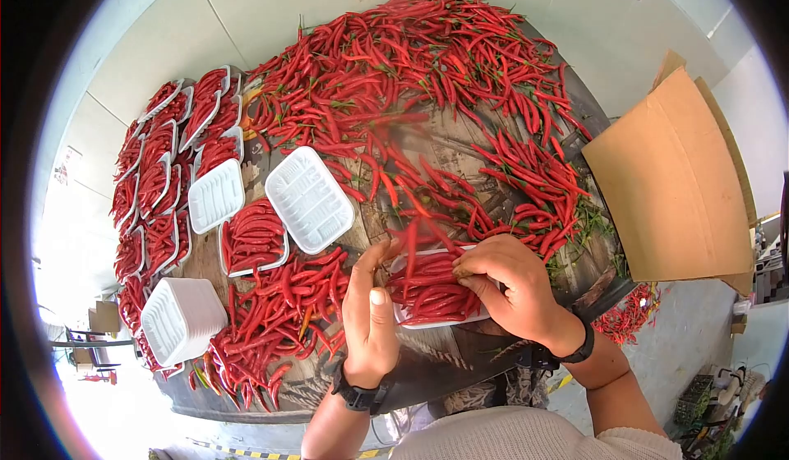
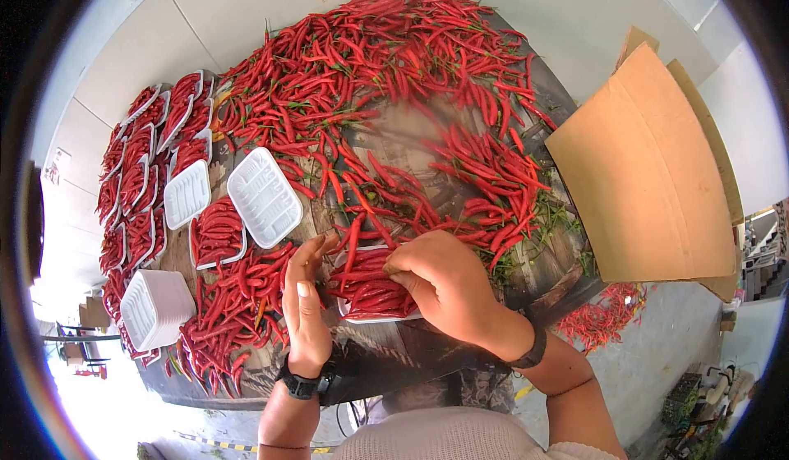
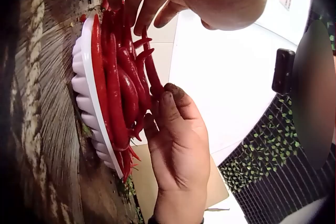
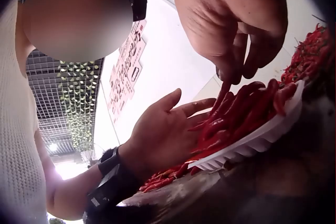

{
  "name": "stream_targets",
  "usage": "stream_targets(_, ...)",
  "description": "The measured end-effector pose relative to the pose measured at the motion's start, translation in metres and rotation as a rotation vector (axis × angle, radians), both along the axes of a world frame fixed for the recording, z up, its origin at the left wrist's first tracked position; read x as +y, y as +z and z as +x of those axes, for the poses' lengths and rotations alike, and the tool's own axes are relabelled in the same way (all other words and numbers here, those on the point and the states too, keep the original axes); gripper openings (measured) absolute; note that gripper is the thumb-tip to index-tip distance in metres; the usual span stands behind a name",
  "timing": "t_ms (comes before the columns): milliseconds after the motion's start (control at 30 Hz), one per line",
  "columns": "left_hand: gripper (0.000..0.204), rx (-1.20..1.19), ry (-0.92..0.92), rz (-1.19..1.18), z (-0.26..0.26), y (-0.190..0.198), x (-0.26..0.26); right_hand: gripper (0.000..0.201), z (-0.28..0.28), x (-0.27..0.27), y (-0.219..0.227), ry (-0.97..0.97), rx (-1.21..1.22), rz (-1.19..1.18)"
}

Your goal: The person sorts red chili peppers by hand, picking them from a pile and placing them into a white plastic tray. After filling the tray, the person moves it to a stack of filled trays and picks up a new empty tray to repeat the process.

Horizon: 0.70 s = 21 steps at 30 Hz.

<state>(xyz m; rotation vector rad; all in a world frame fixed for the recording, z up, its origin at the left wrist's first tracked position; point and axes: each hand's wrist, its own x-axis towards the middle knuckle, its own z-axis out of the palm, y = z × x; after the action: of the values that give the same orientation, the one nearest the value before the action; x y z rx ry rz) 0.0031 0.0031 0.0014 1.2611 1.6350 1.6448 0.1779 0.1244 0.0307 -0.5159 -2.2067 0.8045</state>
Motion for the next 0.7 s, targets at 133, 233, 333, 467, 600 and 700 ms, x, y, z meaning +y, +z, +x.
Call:
stream_targets(133, 0.058, -0.02, 0.019, 0.004, 0.001, -0.007, 0.0, 0.022, 0.002, 0.002, -0.002, 0.021, -0.015, 0.027)
stream_targets(233, 0.05, 0.106, 0.089, -0.074, 0.003, -0.005, 0.0, 0.023, 0.003, 0.003, -0.002, 0.057, -0.027, 0.041)
stream_targets(333, 0.045, 0.228, 0.136, -0.123, 0.001, 0.0, 0.0, 0.024, 0.005, 0.003, 0.0, 0.103, -0.051, 0.043)
stream_targets(467, 0.034, 0.295, 0.184, -0.124, 0.0, 0.0, 0.001, 0.026, 0.006, 0.0, 0.006, 0.106, -0.102, 0.088)
stream_targets(600, 0.032, 0.281, 0.182, -0.146, 0.001, 0.001, 0.002, 0.025, 0.005, -0.001, 0.008, 0.087, -0.113, 0.11)
stream_targets(700, 0.03, 0.273, 0.191, -0.201, 0.002, 0.0, 0.001, 0.02, 0.004, 0.003, 0.015, 0.089, -0.066, 0.098)
